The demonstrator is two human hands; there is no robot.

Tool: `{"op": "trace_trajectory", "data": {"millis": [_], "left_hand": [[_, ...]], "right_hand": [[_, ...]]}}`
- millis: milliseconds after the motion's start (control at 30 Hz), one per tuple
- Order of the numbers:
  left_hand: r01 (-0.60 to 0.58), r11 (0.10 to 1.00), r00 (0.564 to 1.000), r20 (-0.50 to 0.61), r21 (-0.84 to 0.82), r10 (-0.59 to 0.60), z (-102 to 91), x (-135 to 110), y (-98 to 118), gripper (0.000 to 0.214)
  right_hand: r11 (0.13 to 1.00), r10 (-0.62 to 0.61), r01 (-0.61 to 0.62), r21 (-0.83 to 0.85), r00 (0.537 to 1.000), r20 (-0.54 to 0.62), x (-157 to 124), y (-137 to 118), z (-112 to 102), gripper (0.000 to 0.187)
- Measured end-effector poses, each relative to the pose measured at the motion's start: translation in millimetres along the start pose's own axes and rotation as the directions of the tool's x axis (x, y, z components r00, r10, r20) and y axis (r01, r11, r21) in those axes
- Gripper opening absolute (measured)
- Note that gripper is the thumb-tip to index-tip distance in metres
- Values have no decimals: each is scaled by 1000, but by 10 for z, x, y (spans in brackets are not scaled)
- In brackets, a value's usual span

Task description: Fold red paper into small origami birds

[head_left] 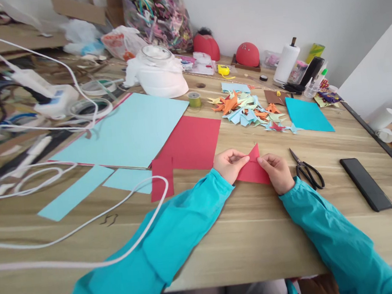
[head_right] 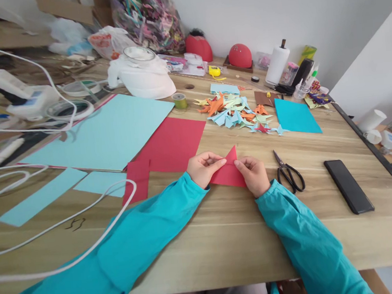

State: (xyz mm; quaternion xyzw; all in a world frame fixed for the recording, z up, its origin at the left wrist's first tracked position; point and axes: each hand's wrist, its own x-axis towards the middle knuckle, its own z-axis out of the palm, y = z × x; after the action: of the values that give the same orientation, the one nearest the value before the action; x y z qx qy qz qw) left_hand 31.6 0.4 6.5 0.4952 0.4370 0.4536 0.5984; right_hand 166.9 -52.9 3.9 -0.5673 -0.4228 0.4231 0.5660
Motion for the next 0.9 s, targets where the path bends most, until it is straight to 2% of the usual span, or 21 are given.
{"op": "trace_trajectory", "data": {"millis": [200,400,900], "left_hand": [[97,985,995,42,-141,-92,-10,49,-55,27],[117,988,984,147,-97,-102,-9,27,-49,29],[132,987,985,127,-93,-120,-24,57,-60,28]], "right_hand": [[999,7,-8,49,1000,16,9,37,-13,29],[1000,6,-6,26,1000,30,-1,32,-21,30],[998,-7,9,-58,999,33,-21,1,-20,36]]}}
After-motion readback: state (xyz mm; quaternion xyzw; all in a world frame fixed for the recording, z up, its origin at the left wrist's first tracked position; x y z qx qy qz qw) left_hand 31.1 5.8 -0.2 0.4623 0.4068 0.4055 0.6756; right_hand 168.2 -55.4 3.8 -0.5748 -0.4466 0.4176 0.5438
